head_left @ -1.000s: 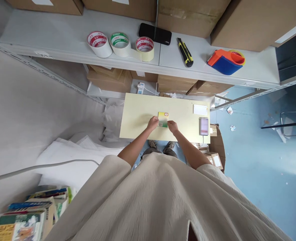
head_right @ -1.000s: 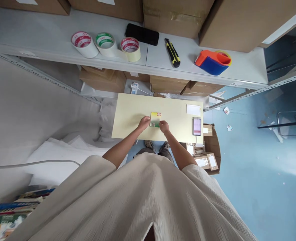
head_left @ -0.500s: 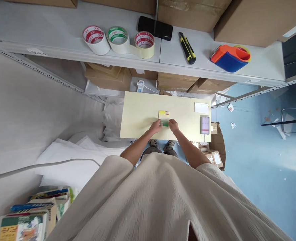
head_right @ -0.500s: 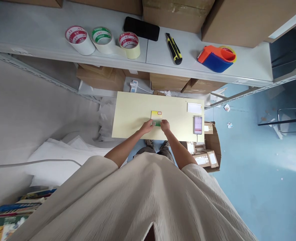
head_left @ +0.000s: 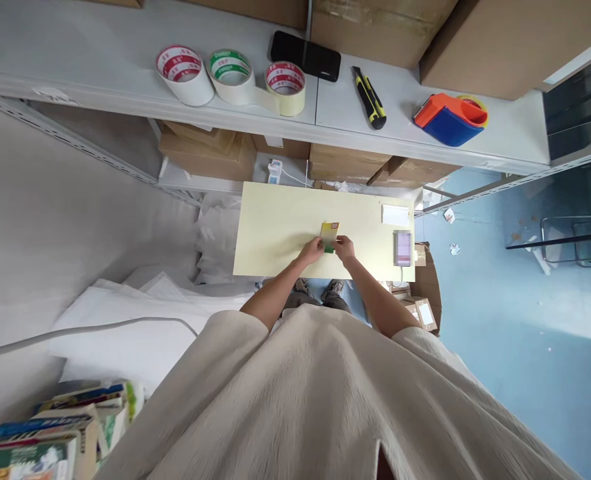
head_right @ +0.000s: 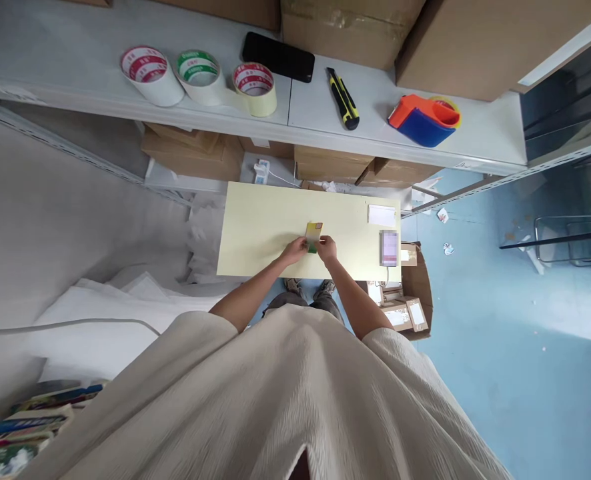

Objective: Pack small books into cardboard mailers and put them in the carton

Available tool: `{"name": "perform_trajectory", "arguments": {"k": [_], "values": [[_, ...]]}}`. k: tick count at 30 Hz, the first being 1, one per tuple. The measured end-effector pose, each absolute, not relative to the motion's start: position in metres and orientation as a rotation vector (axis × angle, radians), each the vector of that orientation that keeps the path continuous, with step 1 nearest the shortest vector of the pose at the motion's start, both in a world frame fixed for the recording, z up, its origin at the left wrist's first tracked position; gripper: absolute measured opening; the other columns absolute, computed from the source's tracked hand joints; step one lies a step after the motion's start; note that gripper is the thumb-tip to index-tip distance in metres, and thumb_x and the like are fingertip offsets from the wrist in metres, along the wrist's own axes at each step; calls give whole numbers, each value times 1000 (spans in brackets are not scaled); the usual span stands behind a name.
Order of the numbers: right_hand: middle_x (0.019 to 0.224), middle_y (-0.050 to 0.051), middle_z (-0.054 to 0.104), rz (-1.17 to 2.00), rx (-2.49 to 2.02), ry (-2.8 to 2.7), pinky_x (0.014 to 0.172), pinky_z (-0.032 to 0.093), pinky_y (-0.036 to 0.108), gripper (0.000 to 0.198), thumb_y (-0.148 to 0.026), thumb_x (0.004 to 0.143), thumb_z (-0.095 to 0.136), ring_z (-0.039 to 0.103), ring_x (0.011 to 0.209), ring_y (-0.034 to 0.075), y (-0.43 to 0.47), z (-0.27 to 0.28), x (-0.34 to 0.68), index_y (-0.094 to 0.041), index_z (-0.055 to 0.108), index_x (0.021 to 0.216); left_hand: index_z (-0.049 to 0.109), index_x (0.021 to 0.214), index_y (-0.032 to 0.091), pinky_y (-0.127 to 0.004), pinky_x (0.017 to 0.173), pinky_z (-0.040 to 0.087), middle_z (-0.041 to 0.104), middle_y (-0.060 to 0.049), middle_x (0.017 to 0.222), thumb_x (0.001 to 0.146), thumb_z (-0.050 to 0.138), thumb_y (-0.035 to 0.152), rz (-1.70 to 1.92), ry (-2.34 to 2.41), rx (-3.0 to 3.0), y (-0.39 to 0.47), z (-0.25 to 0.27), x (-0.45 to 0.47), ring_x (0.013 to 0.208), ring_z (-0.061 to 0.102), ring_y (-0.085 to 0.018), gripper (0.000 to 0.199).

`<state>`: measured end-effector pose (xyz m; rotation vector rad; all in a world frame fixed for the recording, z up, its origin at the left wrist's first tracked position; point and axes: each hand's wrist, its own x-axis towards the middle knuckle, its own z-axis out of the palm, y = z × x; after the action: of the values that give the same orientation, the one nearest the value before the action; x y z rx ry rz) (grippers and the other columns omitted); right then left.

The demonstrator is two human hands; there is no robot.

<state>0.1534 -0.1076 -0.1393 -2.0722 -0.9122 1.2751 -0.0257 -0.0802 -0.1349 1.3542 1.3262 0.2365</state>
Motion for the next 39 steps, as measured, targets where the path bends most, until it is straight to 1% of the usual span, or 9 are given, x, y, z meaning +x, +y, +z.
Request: {"name": "perform_trajectory", "arguments": {"k": [7, 12, 16, 19, 22, 25, 30, 34, 39], "values": [[104, 5, 81, 1390, -1967, -868, 70, 58, 26, 23, -43, 101, 65, 76, 79, 16, -96, -120, 126, -23, 72, 108, 75, 135, 23, -36, 116, 61, 85, -12, 139, 105, 59, 9, 576, 1627, 1175, -65, -126, -52, 132, 80, -24, 37], [108, 5, 82, 1428, -1969, -979, 76, 62, 28, 22, -40, 99, 67, 77, 80, 16, -99, -123, 117, -22, 75, 110, 74, 135, 23, -38, 117, 61, 85, -11, 136, 104, 57, 9, 633, 1724, 1178, -62, -127, -86, 131, 80, -24, 38], [117, 8, 84, 1400, -2057, -1184, 88, 67, 36, 24, -33, 100, 65, 81, 92, 21, -104, -130, 113, -23, 79, 118, 75, 134, 22, -39, 120, 61, 85, -12, 139, 104, 55, 7, 608, 1656, 1264, -74, -134, -97, 133, 80, -24, 39], [137, 15, 82, 1312, -2089, -1438, 104, 66, 39, 36, -25, 103, 59, 82, 106, 23, -108, -131, 104, -19, 81, 131, 76, 138, 20, -42, 122, 61, 84, -13, 143, 103, 53, 6, 557, 1615, 1379, -85, -142, -101, 134, 79, -25, 44], [156, 20, 73, 1221, -2058, -1744, 111, 64, 38, 47, -21, 107, 53, 81, 117, 25, -110, -128, 93, -16, 78, 147, 75, 147, 19, -46, 127, 59, 81, -16, 150, 102, 52, 5, 428, 1580, 1585, -94, -147, -109, 142, 76, -29, 53], [168, 21, 65, 1091, -2025, -2078, 123, 57, 42, 55, -20, 110, 48, 71, 142, 30, -110, -123, 84, -16, 72, 160, 73, 158, 18, -49, 133, 54, 75, -17, 162, 102, 52, 6, 218, 1480, 1844, -101, -149, -122, 152, 70, -31, 61], [191, 19, 42, 1008, -1930, -2638, 140, 35, 57, 73, -23, 109, 53, 38, 174, 38, -113, -119, 76, -14, 50, 181, 57, 176, 17, -56, 147, 33, 50, -16, 187, 105, 48, 11, -84, 1273, 2134, -113, -146, -141, 177, 44, -31, 72], [199, 17, 18, 934, -1924, -2827, 144, 23, 62, 90, -23, 105, 53, 21, 182, 40, -105, -120, 65, -12, 28, 191, 35, 189, 17, -64, 150, 18, 30, -15, 196, 108, 47, 18, -188, 1300, 2177, -115, -145, -149, 184, 28, -32, 82], [201, 13, 8, 923, -1907, -2915, 146, 21, 61, 92, -22, 104, 49, 16, 184, 38, -65, -118, 36, -11, 21, 192, 20, 193, 17, -68, 150, 10, 18, -18, 198, 107, 58, 28, -255, 1397, 2137, -88, -148, -169, 186, 18, -36, 95]]}}
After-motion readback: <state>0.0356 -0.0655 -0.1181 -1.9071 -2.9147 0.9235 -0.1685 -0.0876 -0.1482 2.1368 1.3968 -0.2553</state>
